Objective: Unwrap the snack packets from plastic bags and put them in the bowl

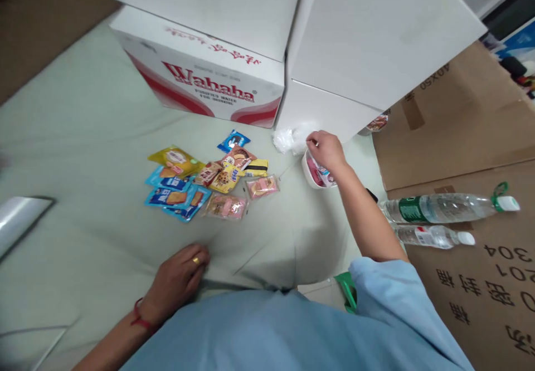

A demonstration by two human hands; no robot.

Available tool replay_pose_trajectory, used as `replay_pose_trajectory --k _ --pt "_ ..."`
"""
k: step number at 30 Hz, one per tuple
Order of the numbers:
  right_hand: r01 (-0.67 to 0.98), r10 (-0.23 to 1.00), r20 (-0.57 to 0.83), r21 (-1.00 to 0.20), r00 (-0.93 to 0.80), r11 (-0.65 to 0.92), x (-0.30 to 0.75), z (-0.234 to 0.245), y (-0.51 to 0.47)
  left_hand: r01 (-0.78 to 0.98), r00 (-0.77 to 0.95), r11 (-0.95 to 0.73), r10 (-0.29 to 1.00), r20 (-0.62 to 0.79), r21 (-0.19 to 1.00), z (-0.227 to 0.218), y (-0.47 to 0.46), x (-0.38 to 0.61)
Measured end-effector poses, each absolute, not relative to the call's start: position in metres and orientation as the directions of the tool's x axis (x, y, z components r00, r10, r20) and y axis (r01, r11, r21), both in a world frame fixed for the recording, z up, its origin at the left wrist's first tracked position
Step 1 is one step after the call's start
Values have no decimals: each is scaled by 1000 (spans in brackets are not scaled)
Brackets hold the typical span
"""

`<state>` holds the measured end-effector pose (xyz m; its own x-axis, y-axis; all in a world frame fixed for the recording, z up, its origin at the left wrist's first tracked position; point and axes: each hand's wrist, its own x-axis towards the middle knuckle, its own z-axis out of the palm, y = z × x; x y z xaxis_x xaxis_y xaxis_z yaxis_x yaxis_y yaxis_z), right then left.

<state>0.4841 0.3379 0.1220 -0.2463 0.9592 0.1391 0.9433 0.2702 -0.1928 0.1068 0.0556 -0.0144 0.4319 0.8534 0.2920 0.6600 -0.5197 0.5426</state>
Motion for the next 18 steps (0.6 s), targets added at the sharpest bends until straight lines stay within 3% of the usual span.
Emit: replay_pose_trajectory --k 4,7,9,10,12,14,15,17,18 --pt "992 991 -35 1 -128 128 409 90 362 653 422 -494 867 266 574 -15 56 107" --pt "995 986 -144 44 -81 88 390 74 366 612 412 -466 877 245 639 -13 53 104" --pt "998 992 -107 15 -66 68 394 75 358 567 381 -416 898 221 711 -9 49 100" --pt "996 996 -52 -66 -68 65 399 78 351 541 354 -384 911 211 748 -7 47 98" --pt "909 997 60 -411 -41 62 412 88 328 482 294 -316 937 189 817 -2 45 96" --pt "565 998 66 -824 25 40 422 97 296 413 239 -252 957 163 875 6 47 97" --pt "337 999 12 -941 40 -2 424 100 277 378 218 -221 965 145 899 11 50 99" --pt "-25 993 -117 -993 22 -117 423 100 237 310 187 -165 976 110 936 22 58 107" --pt "-129 985 -173 -977 2 -171 420 96 217 279 171 -135 981 89 951 27 64 113"
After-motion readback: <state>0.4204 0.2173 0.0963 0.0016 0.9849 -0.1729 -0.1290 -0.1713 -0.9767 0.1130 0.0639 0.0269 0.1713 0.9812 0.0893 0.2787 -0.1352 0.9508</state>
